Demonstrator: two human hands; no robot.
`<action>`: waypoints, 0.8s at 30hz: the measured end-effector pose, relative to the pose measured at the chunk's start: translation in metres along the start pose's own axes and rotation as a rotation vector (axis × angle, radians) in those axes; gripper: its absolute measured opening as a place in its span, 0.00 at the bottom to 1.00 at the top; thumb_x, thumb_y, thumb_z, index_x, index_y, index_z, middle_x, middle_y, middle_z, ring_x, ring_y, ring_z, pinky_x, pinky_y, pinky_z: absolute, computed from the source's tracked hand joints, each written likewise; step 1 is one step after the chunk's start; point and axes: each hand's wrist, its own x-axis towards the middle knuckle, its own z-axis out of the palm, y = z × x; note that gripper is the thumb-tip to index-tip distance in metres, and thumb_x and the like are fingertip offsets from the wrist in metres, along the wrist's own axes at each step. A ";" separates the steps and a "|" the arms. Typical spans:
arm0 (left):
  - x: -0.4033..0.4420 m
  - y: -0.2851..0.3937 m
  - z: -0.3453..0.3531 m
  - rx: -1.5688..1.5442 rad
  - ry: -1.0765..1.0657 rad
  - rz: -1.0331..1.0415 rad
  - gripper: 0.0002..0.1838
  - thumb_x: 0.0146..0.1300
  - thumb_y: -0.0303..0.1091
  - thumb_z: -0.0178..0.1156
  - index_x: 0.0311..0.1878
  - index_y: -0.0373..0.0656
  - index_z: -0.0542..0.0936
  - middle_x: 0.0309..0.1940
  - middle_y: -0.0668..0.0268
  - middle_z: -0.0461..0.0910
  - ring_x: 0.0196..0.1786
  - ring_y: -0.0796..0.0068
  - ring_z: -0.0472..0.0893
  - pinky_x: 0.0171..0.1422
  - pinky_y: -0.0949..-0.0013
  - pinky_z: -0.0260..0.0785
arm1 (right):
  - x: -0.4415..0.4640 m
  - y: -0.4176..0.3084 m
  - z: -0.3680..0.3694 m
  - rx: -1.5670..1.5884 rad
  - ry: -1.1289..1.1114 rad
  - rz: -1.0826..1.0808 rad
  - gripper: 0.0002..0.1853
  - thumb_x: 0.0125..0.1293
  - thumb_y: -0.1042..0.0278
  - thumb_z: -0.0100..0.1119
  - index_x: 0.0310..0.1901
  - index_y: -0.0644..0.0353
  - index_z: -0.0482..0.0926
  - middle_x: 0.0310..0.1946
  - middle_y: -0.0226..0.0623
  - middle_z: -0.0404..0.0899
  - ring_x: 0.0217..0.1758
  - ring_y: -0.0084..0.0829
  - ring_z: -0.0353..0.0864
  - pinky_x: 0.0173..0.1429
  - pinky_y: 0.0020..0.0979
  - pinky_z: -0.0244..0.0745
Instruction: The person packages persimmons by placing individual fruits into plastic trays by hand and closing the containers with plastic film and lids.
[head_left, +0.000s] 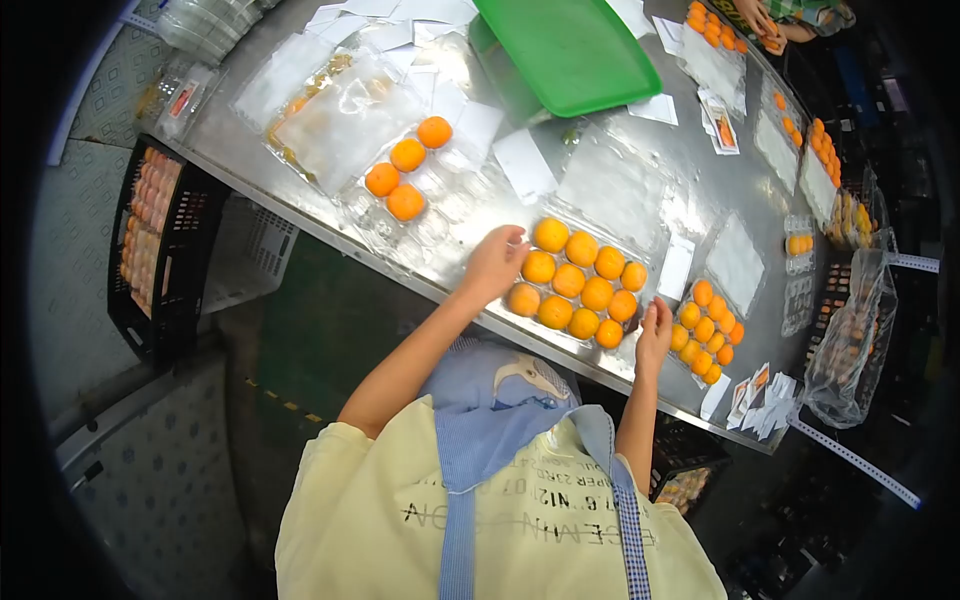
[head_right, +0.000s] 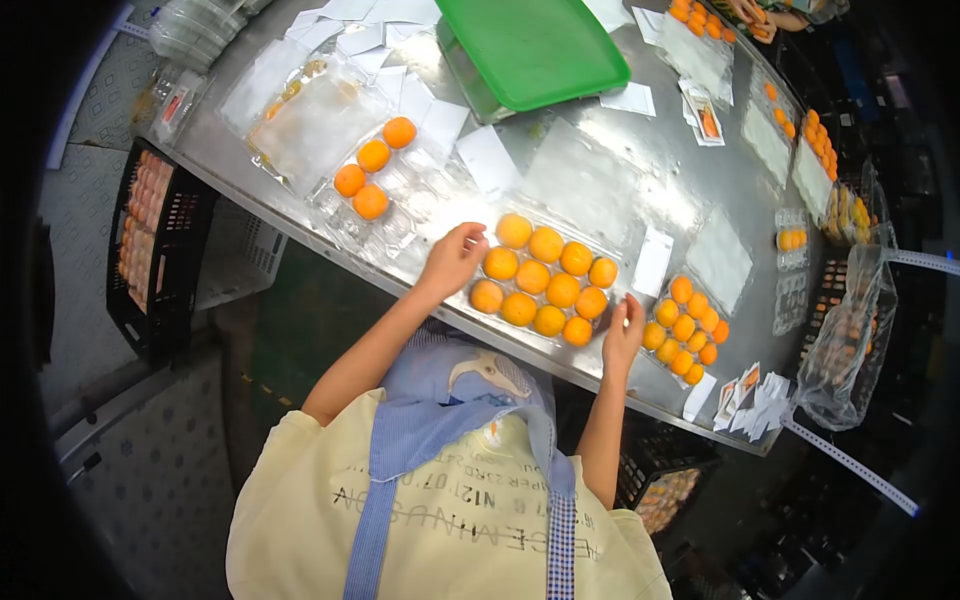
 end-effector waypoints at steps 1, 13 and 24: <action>0.001 0.002 -0.003 -0.002 -0.015 0.021 0.15 0.61 0.34 0.59 0.49 0.38 0.75 0.41 0.56 0.79 0.38 0.63 0.81 0.45 0.63 0.73 | -0.003 -0.005 0.002 0.009 0.080 -0.016 0.18 0.71 0.62 0.49 0.55 0.65 0.72 0.48 0.38 0.75 0.47 0.26 0.74 0.50 0.26 0.70; 0.045 0.025 -0.044 -0.276 0.039 0.142 0.16 0.62 0.35 0.57 0.51 0.39 0.74 0.40 0.57 0.81 0.38 0.62 0.80 0.44 0.64 0.72 | 0.057 -0.066 0.035 0.055 -0.025 0.023 0.18 0.70 0.66 0.47 0.57 0.66 0.70 0.52 0.41 0.75 0.53 0.32 0.75 0.57 0.29 0.68; 0.244 0.072 -0.160 -0.363 0.532 0.097 0.19 0.65 0.45 0.53 0.53 0.42 0.76 0.50 0.59 0.80 0.51 0.63 0.80 0.55 0.66 0.69 | 0.072 -0.206 0.166 -0.332 -0.434 -0.540 0.14 0.65 0.76 0.50 0.52 0.65 0.74 0.48 0.46 0.77 0.51 0.41 0.77 0.57 0.35 0.71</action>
